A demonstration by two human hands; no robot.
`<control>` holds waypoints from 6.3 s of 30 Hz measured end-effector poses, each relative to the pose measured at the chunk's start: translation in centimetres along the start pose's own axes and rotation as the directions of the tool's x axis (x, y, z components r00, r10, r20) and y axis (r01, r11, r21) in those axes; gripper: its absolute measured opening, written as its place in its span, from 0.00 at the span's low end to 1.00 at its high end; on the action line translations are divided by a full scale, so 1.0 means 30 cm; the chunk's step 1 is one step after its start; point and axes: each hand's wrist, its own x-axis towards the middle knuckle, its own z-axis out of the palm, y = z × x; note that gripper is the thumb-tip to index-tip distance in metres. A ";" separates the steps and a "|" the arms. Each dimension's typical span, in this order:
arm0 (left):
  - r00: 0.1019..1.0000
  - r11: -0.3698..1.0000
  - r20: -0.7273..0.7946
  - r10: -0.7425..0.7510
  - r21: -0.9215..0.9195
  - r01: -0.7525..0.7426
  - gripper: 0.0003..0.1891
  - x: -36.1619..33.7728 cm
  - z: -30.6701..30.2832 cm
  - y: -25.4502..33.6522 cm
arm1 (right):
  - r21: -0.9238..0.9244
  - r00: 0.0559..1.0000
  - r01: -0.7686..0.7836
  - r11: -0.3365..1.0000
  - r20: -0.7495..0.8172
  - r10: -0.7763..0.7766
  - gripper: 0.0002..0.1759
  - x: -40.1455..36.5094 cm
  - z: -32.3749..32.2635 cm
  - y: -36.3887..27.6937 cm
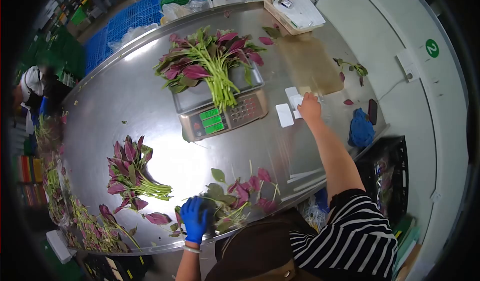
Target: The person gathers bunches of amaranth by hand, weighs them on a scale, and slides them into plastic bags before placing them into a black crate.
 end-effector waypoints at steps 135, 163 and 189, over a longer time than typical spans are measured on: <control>0.838 0.835 0.011 0.546 0.079 -0.545 0.31 0.521 0.398 1.018 | 0.373 0.371 0.823 0.427 0.216 -0.903 0.42 -0.207 -0.263 0.254; 0.886 0.792 0.239 0.398 -0.578 -0.199 0.09 0.757 0.688 0.906 | 0.539 0.316 -0.822 0.186 0.702 -0.638 0.50 -0.840 -0.307 0.886; 0.661 0.432 -0.118 0.741 -0.670 -0.604 0.09 0.711 0.200 1.365 | 0.770 0.830 -0.539 -0.343 0.416 -0.371 0.21 -0.646 -0.265 0.518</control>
